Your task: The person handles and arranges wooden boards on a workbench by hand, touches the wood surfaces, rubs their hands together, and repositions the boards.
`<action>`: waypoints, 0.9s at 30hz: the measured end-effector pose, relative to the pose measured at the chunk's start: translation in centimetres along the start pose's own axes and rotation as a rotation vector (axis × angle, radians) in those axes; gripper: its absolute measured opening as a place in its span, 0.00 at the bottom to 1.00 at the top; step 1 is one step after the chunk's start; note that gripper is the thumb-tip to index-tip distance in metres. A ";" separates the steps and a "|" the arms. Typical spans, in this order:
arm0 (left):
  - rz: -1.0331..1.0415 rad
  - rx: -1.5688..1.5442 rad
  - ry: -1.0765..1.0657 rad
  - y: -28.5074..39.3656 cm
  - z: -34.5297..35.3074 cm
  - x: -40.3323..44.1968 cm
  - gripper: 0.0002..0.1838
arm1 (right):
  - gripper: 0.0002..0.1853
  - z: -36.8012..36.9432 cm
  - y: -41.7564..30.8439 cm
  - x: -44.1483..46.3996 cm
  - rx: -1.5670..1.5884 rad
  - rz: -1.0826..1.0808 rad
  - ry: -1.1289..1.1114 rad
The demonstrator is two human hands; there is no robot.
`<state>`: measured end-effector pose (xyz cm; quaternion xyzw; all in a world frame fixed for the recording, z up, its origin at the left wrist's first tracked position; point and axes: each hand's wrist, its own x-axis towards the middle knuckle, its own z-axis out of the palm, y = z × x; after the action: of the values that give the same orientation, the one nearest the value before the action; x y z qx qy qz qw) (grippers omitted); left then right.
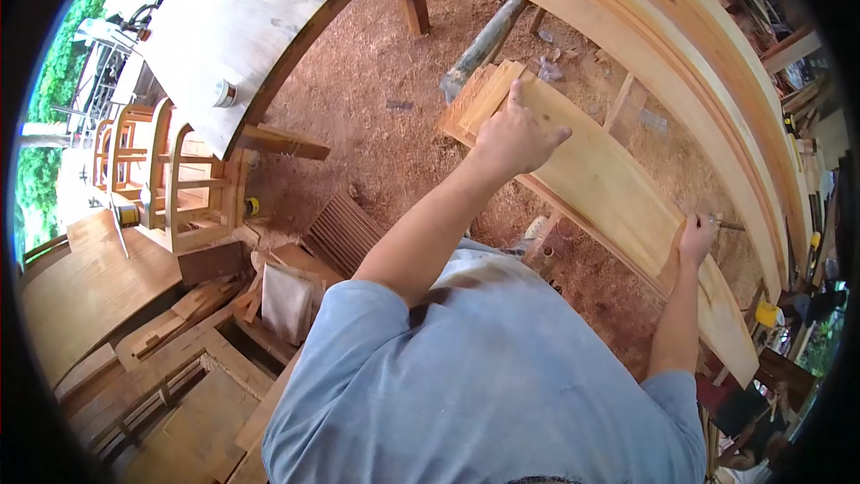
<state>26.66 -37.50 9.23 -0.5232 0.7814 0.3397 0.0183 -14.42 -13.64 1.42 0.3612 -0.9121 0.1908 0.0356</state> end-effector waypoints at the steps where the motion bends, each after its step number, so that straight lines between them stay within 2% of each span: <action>1: 0.002 0.001 -0.015 -0.1 -0.2 -0.6 0.43 | 0.17 0.0 0.2 0.1 -0.008 -0.006 -0.007; 6: 0.002 -0.033 -0.021 -1.4 -0.4 -4.0 0.45 | 0.17 0.2 0.6 0.5 -0.016 0.042 -0.053; 11: 0.013 -0.001 -0.091 -2.7 -0.2 -6.8 0.41 | 0.17 0.2 0.7 0.4 -0.023 0.039 -0.052; 14: 0.007 0.011 -0.019 -3.4 0.9 -8.4 0.38 | 0.17 -0.2 -0.4 0.1 -0.032 0.049 -0.051; 18: -0.020 -0.040 -0.044 -4.2 -0.8 -11.0 0.37 | 0.17 0.3 0.7 0.6 -0.018 0.040 -0.067; 20: -0.014 -0.059 0.134 -5.4 -1.4 -11.7 0.37 | 0.17 -0.2 -0.3 0.7 -0.037 0.045 -0.062; 21: 0.023 -0.071 0.299 -6.4 -0.4 -11.1 0.37 | 0.17 -0.3 -0.6 0.2 -0.062 0.050 -0.071; 25: 0.034 -0.077 0.234 -8.2 0.4 -8.3 0.39 | 0.18 0.5 0.8 0.6 -0.079 0.015 -0.015; 27: 0.157 -0.059 0.232 -8.0 1.0 -7.7 0.39 | 0.18 0.4 0.6 0.4 -0.092 0.039 -0.018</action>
<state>36.48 -32.53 7.28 -0.4966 0.8063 0.3003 -0.1144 -15.10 -13.67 0.98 0.3429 -0.9271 0.1461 0.0403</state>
